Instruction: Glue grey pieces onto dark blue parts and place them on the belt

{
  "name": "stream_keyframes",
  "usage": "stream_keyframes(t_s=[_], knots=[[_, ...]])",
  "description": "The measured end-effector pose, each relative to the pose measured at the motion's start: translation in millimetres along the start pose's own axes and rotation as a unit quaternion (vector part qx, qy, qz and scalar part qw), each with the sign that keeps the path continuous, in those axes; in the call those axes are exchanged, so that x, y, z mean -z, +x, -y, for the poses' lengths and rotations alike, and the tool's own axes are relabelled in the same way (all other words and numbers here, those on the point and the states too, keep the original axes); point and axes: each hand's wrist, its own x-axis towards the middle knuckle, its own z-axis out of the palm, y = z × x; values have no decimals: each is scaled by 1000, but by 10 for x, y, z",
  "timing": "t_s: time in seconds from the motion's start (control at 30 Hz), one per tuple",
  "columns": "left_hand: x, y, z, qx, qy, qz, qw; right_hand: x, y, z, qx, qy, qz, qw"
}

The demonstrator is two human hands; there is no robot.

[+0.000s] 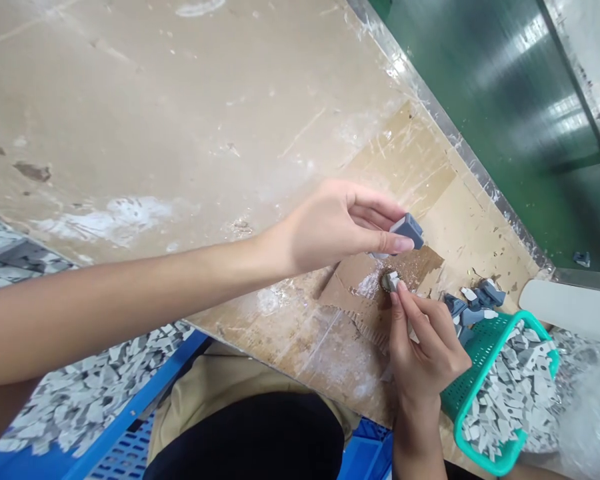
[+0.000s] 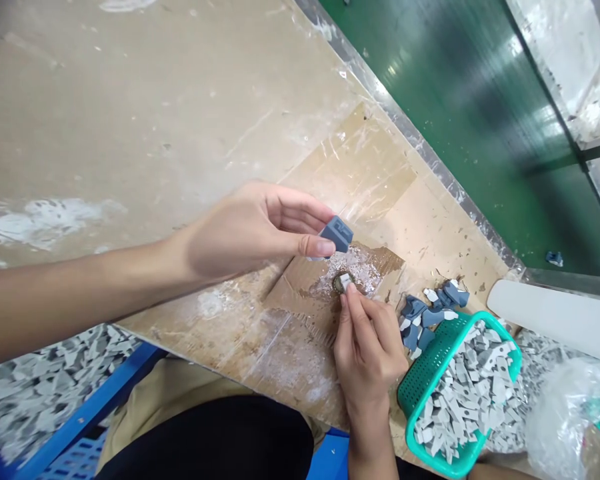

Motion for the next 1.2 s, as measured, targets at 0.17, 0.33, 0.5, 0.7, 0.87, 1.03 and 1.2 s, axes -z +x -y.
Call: stream_keyframes(t_s=[0.17, 0.33, 0.5, 0.7, 0.87, 1.03, 1.2], knots=[[-1, 12, 34, -11, 24, -2, 1000, -5, 17, 6, 2, 12, -1, 1000], [-13, -3, 43, 9, 66, 18, 998, 60, 14, 46, -84, 66, -75, 991], [-106, -112, 139, 62, 80, 105, 989, 201, 26, 140, -156, 133, -139, 969], [-207, -202, 250, 104, 43, 151, 982, 298, 30, 164, -136, 183, -69, 971], [-213, -208, 173, 122, 40, 165, 978, 307, 15, 130, -123, 199, -25, 972], [-225, -266, 186, 97, 58, 127, 985, 284, 1, 157, -120, 187, -6, 975], [-205, -297, 260, 82, 87, 93, 989, 247, -22, 220, -144, 206, 23, 968]])
